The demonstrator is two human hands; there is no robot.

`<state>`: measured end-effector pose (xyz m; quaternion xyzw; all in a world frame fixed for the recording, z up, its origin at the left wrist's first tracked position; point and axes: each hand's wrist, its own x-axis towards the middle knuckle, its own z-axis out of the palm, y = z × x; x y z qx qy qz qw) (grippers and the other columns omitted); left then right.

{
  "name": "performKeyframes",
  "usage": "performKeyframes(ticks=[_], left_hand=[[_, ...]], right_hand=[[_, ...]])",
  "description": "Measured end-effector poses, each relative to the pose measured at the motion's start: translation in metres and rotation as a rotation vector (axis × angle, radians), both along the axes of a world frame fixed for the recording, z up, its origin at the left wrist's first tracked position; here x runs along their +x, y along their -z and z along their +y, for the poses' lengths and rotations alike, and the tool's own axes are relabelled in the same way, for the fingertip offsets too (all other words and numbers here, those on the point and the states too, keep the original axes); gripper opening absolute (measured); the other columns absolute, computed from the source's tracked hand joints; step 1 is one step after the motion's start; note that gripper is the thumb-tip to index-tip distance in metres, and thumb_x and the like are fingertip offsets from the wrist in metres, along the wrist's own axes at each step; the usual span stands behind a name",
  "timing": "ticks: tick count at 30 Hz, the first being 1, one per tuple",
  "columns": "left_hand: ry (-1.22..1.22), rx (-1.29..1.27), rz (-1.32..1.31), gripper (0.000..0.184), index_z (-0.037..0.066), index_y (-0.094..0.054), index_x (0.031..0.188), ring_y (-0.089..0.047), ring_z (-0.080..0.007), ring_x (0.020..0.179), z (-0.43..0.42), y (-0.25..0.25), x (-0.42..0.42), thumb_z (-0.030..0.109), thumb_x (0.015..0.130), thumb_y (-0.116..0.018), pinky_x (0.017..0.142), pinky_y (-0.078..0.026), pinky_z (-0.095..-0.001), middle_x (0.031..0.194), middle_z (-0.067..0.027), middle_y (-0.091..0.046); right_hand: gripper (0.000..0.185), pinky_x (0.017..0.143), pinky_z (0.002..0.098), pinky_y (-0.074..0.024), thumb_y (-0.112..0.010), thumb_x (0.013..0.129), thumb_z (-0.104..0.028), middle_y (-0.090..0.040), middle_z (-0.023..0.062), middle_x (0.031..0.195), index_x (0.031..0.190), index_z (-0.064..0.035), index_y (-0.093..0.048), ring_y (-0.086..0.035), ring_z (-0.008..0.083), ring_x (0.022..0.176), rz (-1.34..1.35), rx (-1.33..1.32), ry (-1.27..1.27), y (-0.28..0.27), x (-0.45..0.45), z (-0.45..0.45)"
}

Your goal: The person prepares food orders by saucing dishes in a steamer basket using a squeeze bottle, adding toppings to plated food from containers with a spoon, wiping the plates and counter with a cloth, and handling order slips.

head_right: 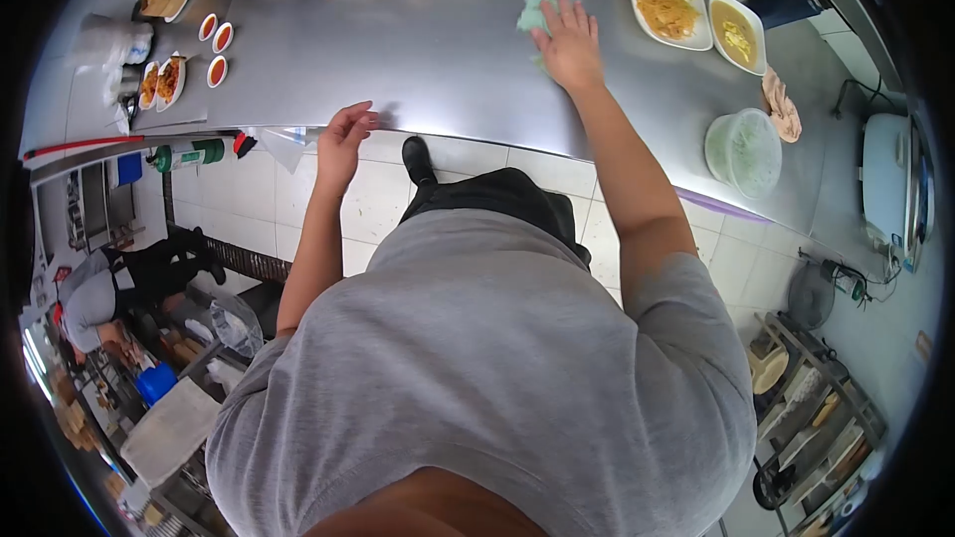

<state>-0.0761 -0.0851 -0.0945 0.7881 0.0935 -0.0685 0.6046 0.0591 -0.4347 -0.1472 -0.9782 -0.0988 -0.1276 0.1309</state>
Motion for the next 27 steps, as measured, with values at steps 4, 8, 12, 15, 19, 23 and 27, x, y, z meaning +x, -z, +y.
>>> performKeyframes(ticks=[4,8,12,15,19,23,27], left_hand=[[-0.062,-0.099,-0.008,0.024,0.0,-0.057,0.113,-0.06,-0.0139,0.089,0.052,-0.014,0.034,0.009,0.091,-0.052,0.081,-0.045,-0.0252,0.097,-0.009,-0.064],[0.034,-0.146,-0.096,0.023,-0.002,-0.058,0.111,-0.059,-0.0144,0.091,0.092,-0.038,0.089,0.008,0.091,-0.052,0.084,-0.045,-0.026,0.098,-0.0098,-0.063],[0.177,-0.168,-0.109,0.023,-0.003,-0.056,0.112,-0.06,-0.019,0.093,0.131,-0.065,0.135,0.006,0.092,-0.05,0.086,-0.046,-0.0298,0.1,-0.012,-0.063],[0.09,-0.113,-0.171,0.024,-0.004,-0.056,0.112,-0.061,-0.0196,0.093,0.187,-0.071,0.147,0.006,0.091,-0.05,0.086,-0.047,-0.0301,0.101,-0.013,-0.063],[-0.056,-0.032,-0.134,0.024,-0.003,-0.057,0.111,-0.061,-0.019,0.093,0.251,-0.053,0.136,0.009,0.092,-0.051,0.086,-0.047,-0.0299,0.1,-0.0127,-0.063],[-0.08,-0.102,-0.004,0.023,-0.003,-0.057,0.11,-0.059,-0.0168,0.093,0.27,-0.029,0.12,0.011,0.092,-0.05,0.087,-0.046,-0.0293,0.098,-0.0108,-0.063],[0.044,-0.162,0.03,0.023,-0.002,-0.057,0.111,-0.059,-0.016,0.092,0.23,-0.027,0.128,0.011,0.092,-0.05,0.087,-0.045,-0.0287,0.099,-0.0099,-0.063]], right_hand=[[0.055,0.111,0.0433,-0.0142,-0.051,0.087,-0.037,-0.028,0.0131,0.145,0.135,-0.0103,-0.039,-0.022,0.0313,0.135,0.067,0.511,0.006,0.035,0.015,0.125],[0.029,0.099,0.0426,-0.0317,-0.046,0.082,-0.008,-0.044,0.0193,0.129,0.109,-0.0039,-0.056,-0.039,0.0309,0.122,0.537,0.663,-0.445,-0.04,-0.027,0.307],[0.048,0.089,0.0366,-0.044,-0.045,0.076,0.002,-0.058,0.0102,0.119,0.119,-0.013,-0.058,-0.054,0.0253,0.109,1.147,0.488,-0.984,-0.052,-0.043,0.4],[0.052,0.093,0.0348,-0.0423,-0.046,0.072,0.005,-0.057,0.0114,0.12,0.12,-0.0104,-0.056,-0.053,0.0273,0.11,0.896,0.825,-0.733,-0.068,-0.023,0.384],[0.05,0.093,0.0332,-0.0423,-0.05,0.073,0.001,-0.055,0.0122,0.122,0.122,-0.0081,-0.053,-0.052,0.0251,0.112,0.221,0.963,-0.115,-0.065,-0.004,0.218],[0.044,0.1,0.0411,-0.0354,-0.05,0.086,-0.018,-0.043,0.0223,0.131,0.125,0.0011,-0.046,-0.04,0.0373,0.123,0.156,0.044,0.617,-0.038,-0.027,0.043],[0.079,0.106,0.0573,-0.0132,-0.054,0.085,-0.046,-0.014,0.0254,0.146,0.139,0.0012,-0.022,-0.013,0.0413,0.135,-0.006,-0.066,0.542,0.029,-0.024,0.099]])
